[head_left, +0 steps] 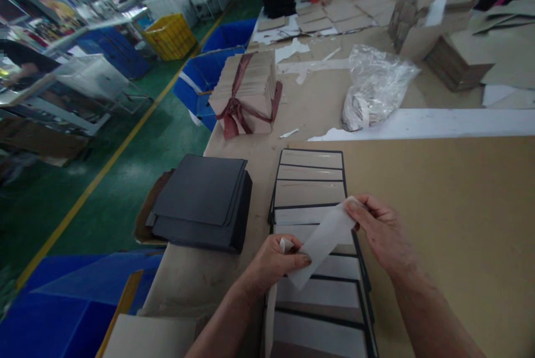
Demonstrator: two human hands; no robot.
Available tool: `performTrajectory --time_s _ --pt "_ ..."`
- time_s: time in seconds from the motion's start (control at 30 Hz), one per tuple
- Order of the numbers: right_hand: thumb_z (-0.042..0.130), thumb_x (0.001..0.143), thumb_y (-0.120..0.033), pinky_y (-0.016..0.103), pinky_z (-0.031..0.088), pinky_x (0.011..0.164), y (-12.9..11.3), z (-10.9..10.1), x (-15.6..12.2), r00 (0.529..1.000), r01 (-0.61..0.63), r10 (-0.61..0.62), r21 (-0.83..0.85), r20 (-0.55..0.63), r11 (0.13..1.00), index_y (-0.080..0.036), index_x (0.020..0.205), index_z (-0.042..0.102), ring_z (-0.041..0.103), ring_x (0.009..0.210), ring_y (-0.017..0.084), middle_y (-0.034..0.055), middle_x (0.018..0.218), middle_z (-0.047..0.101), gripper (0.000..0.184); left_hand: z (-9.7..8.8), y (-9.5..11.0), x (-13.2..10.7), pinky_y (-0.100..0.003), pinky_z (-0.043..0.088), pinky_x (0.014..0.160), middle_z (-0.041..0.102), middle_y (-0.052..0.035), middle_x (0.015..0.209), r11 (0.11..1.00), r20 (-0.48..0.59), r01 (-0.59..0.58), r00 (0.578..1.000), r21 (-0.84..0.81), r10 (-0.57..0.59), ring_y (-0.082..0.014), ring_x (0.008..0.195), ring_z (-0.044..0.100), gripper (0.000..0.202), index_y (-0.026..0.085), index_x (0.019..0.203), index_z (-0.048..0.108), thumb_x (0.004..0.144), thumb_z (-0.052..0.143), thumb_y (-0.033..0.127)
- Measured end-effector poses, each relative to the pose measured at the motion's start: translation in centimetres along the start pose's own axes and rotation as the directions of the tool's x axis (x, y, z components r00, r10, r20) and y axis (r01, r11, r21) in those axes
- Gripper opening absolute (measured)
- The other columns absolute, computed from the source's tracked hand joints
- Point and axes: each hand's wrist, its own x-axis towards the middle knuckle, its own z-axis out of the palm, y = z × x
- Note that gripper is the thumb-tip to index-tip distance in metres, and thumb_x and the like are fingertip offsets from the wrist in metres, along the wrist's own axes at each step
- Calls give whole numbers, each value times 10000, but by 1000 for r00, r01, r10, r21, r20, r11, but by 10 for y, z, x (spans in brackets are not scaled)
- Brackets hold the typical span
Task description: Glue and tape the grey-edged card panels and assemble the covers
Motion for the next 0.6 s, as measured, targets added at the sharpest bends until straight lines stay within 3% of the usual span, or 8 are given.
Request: performTrajectory --time_s 0.17,0.37,0.5,0.6 --pt "708 702 -518 248 424 529 15 -20 25 995 -94 98 -88 36 992 -197 760 678 504 565 127 -1 638 605 328 -24 -4 16 -195 258 476 484 60 532 982 -216 -25 974 189 67 -67 503 386 229 145 677 632 598 764 315" --pt "718 700 -501 268 430 546 55 -21 57 993 -116 112 -116 -46 986 -202 830 670 536 596 149 1 689 627 330 -34 16 45 -200 315 476 509 68 533 989 -436 -128 888 77 149 -69 463 409 274 158 752 649 610 764 362" --pt "665 743 -486 315 463 665 78 -19 81 993 35 -66 -293 -97 955 -205 754 657 585 745 187 47 911 657 281 -37 25 72 -213 385 547 615 29 604 960 -557 -157 788 232 263 -102 552 521 214 156 798 700 658 711 318" --pt "647 726 -458 349 457 746 88 -14 95 952 177 -267 -437 -153 882 -204 610 590 569 823 204 73 994 625 285 -39 28 91 -227 386 564 642 12 620 941 -597 -129 743 314 301 -128 601 554 174 153 774 713 656 702 280"
